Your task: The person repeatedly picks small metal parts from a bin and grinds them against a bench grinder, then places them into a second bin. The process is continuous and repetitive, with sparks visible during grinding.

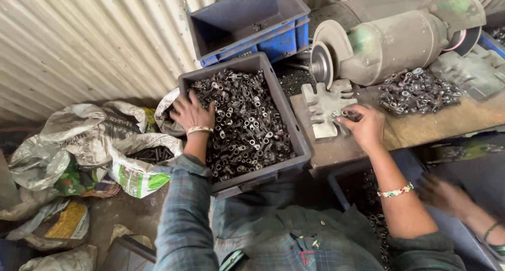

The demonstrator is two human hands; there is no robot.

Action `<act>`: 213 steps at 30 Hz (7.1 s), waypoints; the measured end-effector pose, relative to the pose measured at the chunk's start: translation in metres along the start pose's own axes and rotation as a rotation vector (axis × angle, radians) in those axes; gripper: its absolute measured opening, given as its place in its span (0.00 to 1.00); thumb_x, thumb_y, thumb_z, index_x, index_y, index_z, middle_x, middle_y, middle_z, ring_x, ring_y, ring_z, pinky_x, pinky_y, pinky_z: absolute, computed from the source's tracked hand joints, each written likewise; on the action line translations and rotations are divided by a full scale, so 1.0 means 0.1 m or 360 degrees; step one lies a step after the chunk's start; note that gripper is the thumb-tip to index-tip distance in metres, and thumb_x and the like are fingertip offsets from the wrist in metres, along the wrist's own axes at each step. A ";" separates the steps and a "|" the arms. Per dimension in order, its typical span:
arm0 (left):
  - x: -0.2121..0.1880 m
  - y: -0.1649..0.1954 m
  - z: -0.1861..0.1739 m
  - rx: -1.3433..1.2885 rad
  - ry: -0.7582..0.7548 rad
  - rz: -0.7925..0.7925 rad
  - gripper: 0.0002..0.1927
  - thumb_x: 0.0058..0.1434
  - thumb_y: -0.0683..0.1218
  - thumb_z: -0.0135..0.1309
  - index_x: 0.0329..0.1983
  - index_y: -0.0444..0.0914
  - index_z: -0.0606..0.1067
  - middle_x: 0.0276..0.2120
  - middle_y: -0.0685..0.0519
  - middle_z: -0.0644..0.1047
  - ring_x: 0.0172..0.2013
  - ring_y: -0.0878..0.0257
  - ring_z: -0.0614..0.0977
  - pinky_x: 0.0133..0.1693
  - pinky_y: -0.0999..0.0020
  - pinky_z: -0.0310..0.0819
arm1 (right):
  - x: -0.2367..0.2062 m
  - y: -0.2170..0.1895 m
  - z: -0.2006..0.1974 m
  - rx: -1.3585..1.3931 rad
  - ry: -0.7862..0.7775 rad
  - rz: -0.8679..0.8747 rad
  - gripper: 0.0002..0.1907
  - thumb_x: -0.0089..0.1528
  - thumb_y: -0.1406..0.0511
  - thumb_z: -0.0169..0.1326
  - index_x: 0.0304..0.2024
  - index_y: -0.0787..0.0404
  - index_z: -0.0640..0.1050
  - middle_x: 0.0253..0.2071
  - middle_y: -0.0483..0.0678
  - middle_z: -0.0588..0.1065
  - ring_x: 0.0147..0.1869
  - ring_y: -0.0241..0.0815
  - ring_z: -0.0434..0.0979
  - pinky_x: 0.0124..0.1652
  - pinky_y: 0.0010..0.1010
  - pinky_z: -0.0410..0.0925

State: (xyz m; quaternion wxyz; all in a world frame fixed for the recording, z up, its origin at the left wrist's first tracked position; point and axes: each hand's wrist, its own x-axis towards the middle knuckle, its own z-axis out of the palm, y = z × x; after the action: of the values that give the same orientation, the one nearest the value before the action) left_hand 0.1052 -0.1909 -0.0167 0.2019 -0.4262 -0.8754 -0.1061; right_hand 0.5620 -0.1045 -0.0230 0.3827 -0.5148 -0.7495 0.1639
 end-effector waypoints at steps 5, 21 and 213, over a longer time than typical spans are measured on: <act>-0.07 -0.12 0.30 -0.0466 -0.0356 -0.0326 0.44 0.65 0.70 0.51 0.73 0.36 0.61 0.64 0.35 0.63 0.56 0.37 0.74 0.50 0.45 0.76 | 0.25 0.03 0.02 0.0037 -0.0095 0.0197 0.19 0.48 0.62 0.74 0.40 0.59 0.86 0.30 0.50 0.82 0.30 0.38 0.79 0.34 0.31 0.71; -0.06 -0.09 0.37 -0.0282 -0.0364 -0.0310 0.44 0.63 0.70 0.49 0.72 0.37 0.60 0.64 0.36 0.61 0.56 0.39 0.72 0.45 0.49 0.78 | 0.83 0.05 0.17 -0.0028 -0.0048 0.0045 0.22 0.44 0.59 0.78 0.36 0.60 0.86 0.33 0.56 0.79 0.36 0.48 0.79 0.41 0.37 0.72; -0.08 -0.07 0.37 -0.0277 -0.0405 -0.0297 0.39 0.66 0.67 0.49 0.71 0.39 0.61 0.65 0.32 0.59 0.55 0.39 0.72 0.45 0.51 0.79 | 0.23 0.11 0.10 -0.0212 -0.0087 -0.0062 0.19 0.56 0.60 0.70 0.50 0.53 0.84 0.44 0.53 0.81 0.45 0.51 0.82 0.50 0.38 0.72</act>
State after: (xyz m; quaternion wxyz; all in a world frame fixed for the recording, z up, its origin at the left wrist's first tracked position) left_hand 0.0945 -0.1870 -0.0534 0.0409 -0.3690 -0.9171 -0.1450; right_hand 0.5571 -0.0779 -0.0272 0.3300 -0.5197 -0.7788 0.1201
